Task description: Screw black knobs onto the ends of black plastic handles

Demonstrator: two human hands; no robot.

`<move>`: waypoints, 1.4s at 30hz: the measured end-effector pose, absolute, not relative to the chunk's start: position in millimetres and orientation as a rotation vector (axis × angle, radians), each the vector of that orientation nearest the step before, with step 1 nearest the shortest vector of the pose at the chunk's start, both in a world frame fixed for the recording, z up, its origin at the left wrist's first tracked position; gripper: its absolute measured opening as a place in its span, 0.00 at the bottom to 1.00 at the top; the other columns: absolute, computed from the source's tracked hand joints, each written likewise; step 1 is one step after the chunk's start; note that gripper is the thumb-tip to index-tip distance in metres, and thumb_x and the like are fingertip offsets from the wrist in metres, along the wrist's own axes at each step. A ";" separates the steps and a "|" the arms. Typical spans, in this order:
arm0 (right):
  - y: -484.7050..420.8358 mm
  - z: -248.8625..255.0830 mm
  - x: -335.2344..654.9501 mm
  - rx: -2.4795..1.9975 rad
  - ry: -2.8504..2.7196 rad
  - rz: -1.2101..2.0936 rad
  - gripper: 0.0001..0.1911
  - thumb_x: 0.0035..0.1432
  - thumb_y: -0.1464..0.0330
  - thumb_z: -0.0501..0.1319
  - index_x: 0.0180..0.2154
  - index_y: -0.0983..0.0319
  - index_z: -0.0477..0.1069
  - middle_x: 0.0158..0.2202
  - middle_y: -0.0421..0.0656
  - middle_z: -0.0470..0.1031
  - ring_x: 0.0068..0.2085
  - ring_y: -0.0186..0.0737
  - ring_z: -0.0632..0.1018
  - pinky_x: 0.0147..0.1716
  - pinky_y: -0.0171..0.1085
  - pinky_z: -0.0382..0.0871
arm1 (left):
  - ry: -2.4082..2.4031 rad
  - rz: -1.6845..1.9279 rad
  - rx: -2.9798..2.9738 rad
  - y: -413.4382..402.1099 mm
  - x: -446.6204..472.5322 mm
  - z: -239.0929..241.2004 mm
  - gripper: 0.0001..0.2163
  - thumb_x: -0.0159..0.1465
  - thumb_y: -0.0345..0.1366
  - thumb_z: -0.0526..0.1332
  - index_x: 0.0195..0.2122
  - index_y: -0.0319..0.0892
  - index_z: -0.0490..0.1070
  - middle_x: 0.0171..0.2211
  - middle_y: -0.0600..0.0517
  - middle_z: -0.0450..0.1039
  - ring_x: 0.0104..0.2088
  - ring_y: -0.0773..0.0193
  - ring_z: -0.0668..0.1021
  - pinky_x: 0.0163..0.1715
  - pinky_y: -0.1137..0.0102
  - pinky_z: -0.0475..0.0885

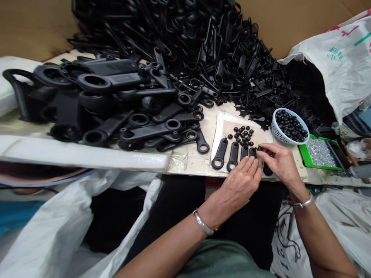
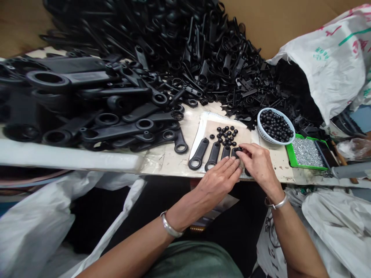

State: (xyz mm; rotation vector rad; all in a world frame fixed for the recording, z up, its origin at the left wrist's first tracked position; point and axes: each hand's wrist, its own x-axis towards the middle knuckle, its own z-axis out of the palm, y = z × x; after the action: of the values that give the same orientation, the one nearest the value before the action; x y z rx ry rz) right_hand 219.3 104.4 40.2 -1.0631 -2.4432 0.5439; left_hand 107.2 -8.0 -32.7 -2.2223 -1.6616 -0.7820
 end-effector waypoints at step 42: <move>99.0 54.6 194.0 -1.138 -3.079 -0.385 0.09 0.68 0.70 0.56 0.38 0.67 0.73 0.35 0.53 0.77 0.34 0.47 0.78 0.29 0.38 0.60 | -1.608 -0.740 -2.289 -9.9 99.1 -26.6 0.16 0.68 0.26 0.55 0.56 0.29 0.67 0.57 0.36 0.71 0.60 0.55 0.72 0.64 0.61 0.62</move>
State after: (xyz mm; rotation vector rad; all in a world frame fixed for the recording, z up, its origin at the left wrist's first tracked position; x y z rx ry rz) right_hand 194.0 99.0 54.6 -1.1382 -3.0792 -0.3852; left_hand 99.1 -9.9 -26.6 -2.2889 -1.6079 -0.7401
